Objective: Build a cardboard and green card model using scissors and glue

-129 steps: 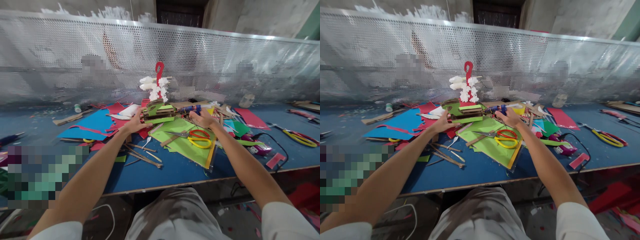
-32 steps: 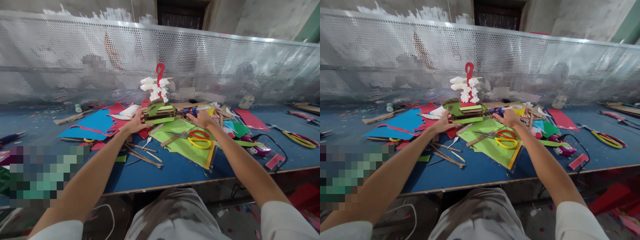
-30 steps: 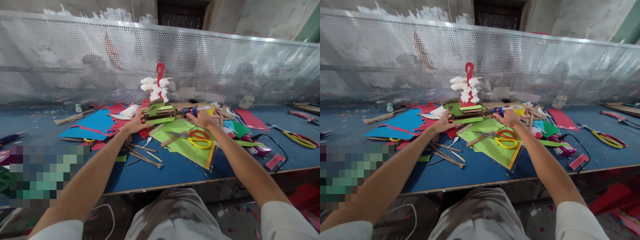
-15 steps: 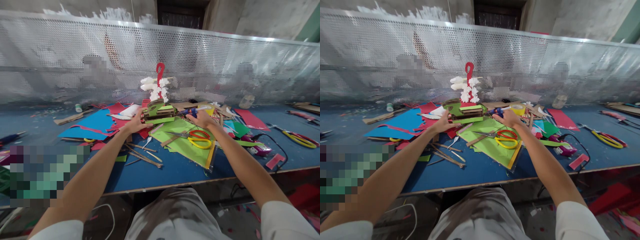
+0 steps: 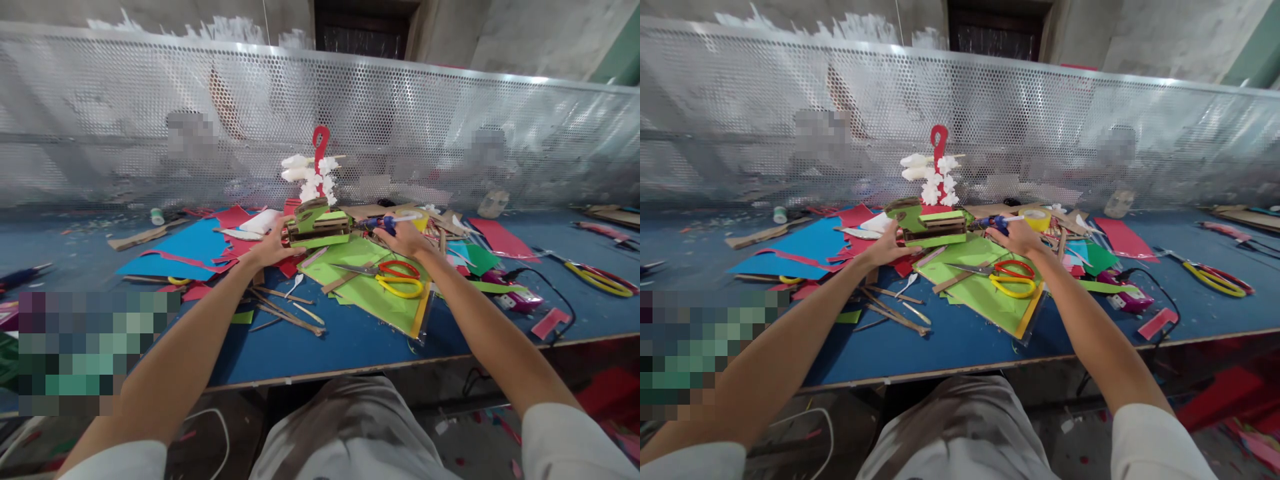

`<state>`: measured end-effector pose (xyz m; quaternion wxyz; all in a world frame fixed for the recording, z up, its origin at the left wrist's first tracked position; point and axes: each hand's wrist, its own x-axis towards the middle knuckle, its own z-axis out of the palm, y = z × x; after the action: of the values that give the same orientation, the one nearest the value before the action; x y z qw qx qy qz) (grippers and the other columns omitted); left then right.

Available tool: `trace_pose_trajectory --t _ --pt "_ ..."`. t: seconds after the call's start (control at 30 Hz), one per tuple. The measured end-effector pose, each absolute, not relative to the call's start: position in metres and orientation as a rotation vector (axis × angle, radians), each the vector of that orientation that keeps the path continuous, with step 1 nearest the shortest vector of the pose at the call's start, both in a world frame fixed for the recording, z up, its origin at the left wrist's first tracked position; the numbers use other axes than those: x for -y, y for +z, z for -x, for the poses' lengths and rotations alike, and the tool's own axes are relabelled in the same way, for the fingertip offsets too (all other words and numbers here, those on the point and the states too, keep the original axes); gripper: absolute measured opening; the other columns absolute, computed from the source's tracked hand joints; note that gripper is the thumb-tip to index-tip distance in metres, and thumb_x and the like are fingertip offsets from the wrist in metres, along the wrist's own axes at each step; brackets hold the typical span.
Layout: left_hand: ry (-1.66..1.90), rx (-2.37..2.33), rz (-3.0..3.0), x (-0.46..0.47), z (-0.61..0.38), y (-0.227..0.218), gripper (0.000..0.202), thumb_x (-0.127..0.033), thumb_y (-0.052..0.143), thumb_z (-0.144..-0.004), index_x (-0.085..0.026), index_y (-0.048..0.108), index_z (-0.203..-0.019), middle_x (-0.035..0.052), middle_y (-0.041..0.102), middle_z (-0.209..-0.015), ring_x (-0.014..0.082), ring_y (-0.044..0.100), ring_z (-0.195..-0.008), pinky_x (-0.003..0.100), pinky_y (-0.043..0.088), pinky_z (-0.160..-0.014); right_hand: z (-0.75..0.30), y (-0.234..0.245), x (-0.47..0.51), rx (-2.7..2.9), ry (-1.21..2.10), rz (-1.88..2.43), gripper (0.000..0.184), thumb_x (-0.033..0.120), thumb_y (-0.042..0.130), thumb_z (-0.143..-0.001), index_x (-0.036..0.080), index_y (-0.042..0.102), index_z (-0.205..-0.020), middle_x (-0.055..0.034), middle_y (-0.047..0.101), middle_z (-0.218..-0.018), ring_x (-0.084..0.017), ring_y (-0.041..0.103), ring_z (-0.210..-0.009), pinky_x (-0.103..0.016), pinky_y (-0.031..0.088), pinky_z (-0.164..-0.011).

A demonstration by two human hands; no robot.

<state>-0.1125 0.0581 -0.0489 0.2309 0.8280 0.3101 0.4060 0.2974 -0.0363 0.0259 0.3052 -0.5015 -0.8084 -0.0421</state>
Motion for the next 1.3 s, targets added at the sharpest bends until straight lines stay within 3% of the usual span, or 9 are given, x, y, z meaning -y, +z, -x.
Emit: trace_pose_trajectory --t 0.27,0.57,0.93,1.13,1.3 --pt "1.147 -0.851 -2.287 -0.046 0.106 -0.041 0.102 -0.061 0.085 -0.077 -0.017 0.036 -0.155 0.0177 0.064 -0.141 0.0349 0.063 -0.135 0.05 0.053 -0.116 -0.295 0.023 0.031 2.142 -0.183 1.366 0.043 0.06 0.048 -0.1 0.02 0.065 -0.097 -0.0115 0.071 -0.085 -0.029 0.066 -0.083 -0.035 0.042 -0.074" --pt "1.135 -0.838 -2.274 -0.048 0.107 -0.042 0.099 -0.057 0.086 -0.078 -0.021 0.035 -0.156 0.0151 0.063 -0.142 0.0336 0.063 -0.135 0.051 0.051 -0.117 -0.294 0.022 0.029 2.156 -0.236 1.361 0.045 0.059 0.049 -0.101 0.02 0.067 -0.09 -0.0138 0.074 -0.091 -0.029 0.068 -0.087 -0.035 0.042 -0.076" --pt "1.145 -0.847 -2.277 -0.052 0.109 -0.045 0.097 -0.053 0.087 -0.078 -0.023 0.037 -0.155 0.0142 0.061 -0.145 0.0323 0.063 -0.134 0.049 0.052 -0.117 -0.297 0.027 0.032 2.215 -0.216 1.409 0.052 0.064 0.048 -0.098 0.023 0.053 -0.066 -0.0076 0.059 -0.063 -0.025 0.059 -0.067 -0.035 0.036 -0.067" --pt "1.155 -0.853 -2.264 -0.049 0.108 -0.043 0.099 -0.052 0.088 -0.077 -0.022 0.038 -0.156 0.0149 0.062 -0.145 0.0324 0.065 -0.133 0.048 0.052 -0.116 -0.3 0.025 0.033 2.079 -0.164 1.342 0.043 0.063 0.051 -0.098 0.023 0.06 -0.087 -0.0084 0.067 -0.077 -0.026 0.061 -0.076 -0.034 0.04 -0.07" --pt "1.146 -0.804 -2.166 -0.051 0.106 -0.045 0.102 -0.053 0.09 -0.074 -0.027 0.037 -0.158 0.0149 0.064 -0.145 0.0337 0.067 -0.131 0.055 0.056 -0.112 -0.301 0.025 0.035 2.048 -0.088 1.276 0.041 0.064 0.05 -0.098 0.024 0.055 -0.089 -0.0052 0.063 -0.076 -0.025 0.06 -0.074 -0.035 0.042 -0.072"
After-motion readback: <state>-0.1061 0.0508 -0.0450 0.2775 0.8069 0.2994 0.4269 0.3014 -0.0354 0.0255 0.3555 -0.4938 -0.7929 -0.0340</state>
